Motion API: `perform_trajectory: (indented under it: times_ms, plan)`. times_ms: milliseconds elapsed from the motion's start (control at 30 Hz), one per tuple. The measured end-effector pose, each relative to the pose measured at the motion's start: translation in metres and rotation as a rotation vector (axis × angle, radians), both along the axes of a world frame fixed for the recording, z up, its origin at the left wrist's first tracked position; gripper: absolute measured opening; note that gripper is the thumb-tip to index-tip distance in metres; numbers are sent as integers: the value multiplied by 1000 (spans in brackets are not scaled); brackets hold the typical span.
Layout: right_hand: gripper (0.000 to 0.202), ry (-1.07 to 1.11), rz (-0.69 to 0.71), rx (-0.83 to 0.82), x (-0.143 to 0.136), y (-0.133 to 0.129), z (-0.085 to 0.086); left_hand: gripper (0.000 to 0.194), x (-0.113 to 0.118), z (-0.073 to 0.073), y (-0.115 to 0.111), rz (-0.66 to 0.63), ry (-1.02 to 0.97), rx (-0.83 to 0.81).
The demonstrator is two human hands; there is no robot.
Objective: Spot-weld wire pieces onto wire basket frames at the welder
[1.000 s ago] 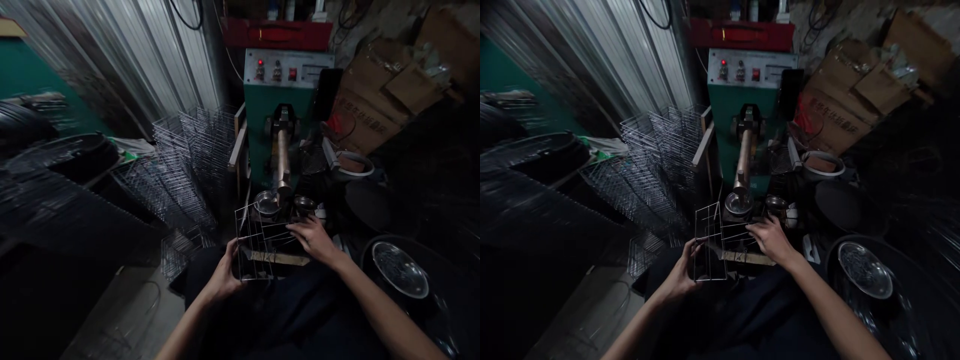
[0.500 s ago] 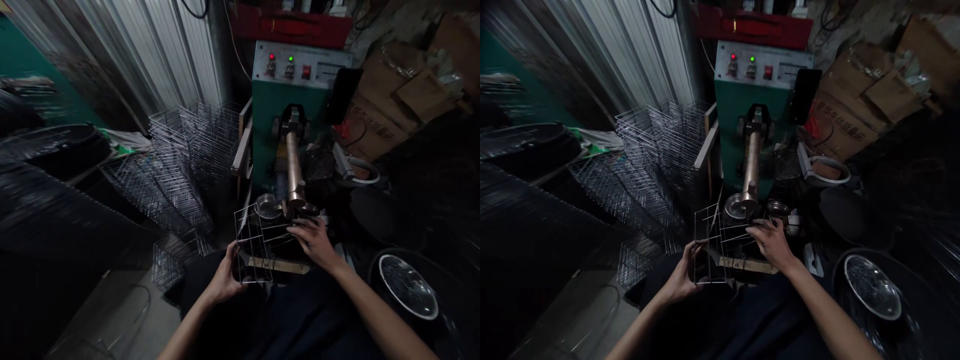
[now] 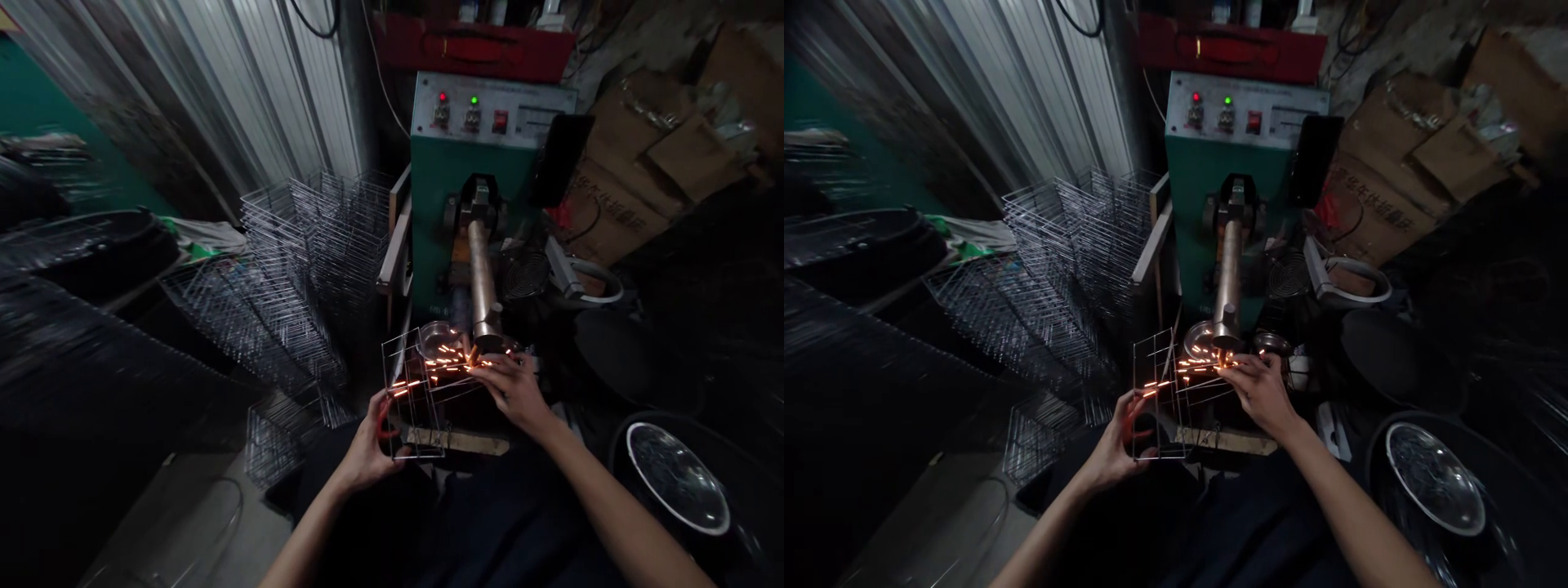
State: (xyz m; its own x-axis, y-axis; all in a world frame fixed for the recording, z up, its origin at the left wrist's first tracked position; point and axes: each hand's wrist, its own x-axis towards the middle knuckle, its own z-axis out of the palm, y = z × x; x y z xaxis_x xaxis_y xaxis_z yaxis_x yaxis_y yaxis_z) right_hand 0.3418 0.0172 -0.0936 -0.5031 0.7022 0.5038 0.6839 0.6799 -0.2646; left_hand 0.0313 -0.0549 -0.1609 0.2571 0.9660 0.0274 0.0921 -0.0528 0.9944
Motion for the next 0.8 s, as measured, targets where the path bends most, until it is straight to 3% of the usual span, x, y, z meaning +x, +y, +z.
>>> perform_trajectory:
  times_ms: [133,300,433,500,567,633,733,800]
  plan:
    - [16,29,-12,-48,6,4,0,85,-1,6,2,-9,6,-12]
    - [19,126,3,-36,11,19,0,94,-9,6,24,-42,-40,89]
    - [21,169,41,-49,4,26,5,85,-16,7,39,-70,-17,12]
    - [19,216,-3,-53,14,22,7,87,-19,8,40,-99,2,-2]
    - [24,275,-151,-94,50,12,1,100,-20,7,38,-123,17,25]
    - [35,312,-423,-170,113,-8,-17,114,-21,3,36,-135,38,54]
    - [46,209,-1057,-224,236,-53,-67,122,-19,-6,39,-157,52,63]
    - [34,83,-1356,-429,308,-88,-106,117,-16,-9,44,-153,39,53]
